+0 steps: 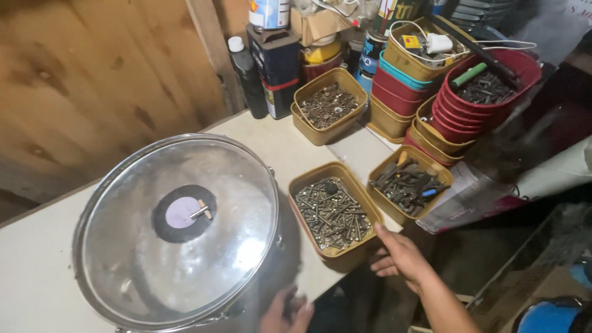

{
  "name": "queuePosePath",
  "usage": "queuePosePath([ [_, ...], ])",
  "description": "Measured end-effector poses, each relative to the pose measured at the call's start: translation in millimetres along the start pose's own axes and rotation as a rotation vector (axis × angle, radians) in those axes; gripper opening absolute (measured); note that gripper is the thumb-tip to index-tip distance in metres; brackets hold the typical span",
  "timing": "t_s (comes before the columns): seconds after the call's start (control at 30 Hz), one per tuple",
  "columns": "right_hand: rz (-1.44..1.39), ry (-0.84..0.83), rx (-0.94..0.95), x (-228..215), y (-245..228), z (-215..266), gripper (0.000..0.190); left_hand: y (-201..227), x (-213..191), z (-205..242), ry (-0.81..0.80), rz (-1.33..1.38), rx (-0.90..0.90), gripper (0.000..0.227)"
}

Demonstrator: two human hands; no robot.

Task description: The person assembles a metal drum by inserting and tightening screws into the rim using their hands. They pick screws from a container and secure them around the drum's edge, occasionally rotating the drum to access different sections.

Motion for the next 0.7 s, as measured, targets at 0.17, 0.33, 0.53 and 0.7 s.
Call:
queuePosePath([
  [0.17, -0.202, -0.139, -0.021, 8, 10, -22, 0.068, 96, 44, 0, -0.223, -0.185, -0.042, 0.08],
  [0.33, -0.386, -0.1, -0.074, 8, 16, -21, 0.069, 118, 63, -2, -0.196, -0.23, -0.009, 0.074],
  [0.53, -0.433, -0.263, -0.198, 3, 31, -28, 0.05, 102, 65, -14, -0.163, -0.302, 0.018, 0.074],
  [0.7, -0.445, -0.304, -0.257, 0, 35, -26, 0.051, 102, 67, -5, -0.176, -0.193, 0.107, 0.051],
])
Point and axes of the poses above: each hand's wrist, its own z-axis away from the middle knuckle, its own x-axis out of the palm, y = z × x, the point moved 4 cm from there along -z, towards the middle knuckle, and after that the axes turned 4 degrees about y, right-handed, at the moved point
